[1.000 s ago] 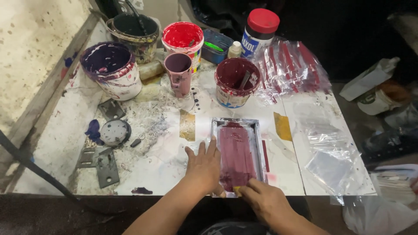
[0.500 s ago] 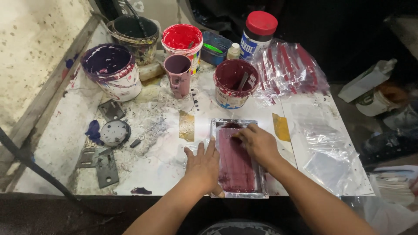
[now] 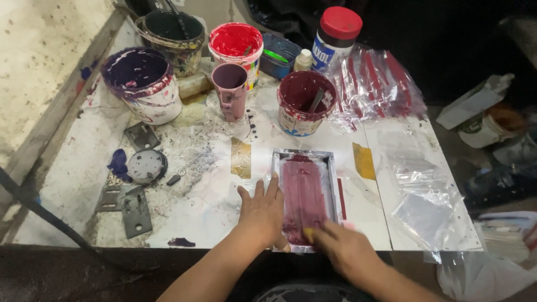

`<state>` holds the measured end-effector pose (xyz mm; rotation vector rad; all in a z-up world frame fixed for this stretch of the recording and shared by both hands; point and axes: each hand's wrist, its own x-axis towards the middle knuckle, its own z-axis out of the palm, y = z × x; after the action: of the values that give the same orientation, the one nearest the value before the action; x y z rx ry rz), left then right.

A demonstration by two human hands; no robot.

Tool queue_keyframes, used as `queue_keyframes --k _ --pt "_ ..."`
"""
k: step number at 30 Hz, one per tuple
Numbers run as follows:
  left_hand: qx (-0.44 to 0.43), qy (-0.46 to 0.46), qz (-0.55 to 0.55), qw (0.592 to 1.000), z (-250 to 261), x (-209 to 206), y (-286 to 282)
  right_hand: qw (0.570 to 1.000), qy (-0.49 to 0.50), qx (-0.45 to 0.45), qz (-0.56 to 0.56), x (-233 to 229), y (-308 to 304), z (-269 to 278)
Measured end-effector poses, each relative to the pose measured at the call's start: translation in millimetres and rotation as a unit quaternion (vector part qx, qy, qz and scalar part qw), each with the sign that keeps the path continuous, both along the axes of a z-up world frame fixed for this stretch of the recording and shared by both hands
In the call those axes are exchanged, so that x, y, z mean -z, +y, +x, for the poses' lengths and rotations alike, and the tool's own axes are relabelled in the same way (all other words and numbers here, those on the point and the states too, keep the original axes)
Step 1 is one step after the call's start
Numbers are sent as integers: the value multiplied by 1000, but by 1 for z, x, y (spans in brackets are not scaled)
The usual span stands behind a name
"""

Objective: The person uses a squeegee to spread red ink evenly across a screen printing frame. They then place a clear plastic sheet over a white surface and press it down. The person repeats the ink spreading process on the screen multiple times.

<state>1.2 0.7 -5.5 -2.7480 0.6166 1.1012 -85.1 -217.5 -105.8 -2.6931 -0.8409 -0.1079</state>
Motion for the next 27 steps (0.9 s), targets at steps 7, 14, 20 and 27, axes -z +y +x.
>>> queue_keyframes --k 7,14,20,27 --pt "-6 -19 -23 1000 0 7 1 999 -35 23 -16 15 0 -16" --pt "-20 -10 -36 999 1 -1 5 1000 -25 16 6 8 -1 -21" --pt "-92 -69 -145 983 9 25 6 975 60 202 66 -13 -28 -10" --pt "-214 -315 -270 884 14 117 12 900 163 403 22 13 -100 28"
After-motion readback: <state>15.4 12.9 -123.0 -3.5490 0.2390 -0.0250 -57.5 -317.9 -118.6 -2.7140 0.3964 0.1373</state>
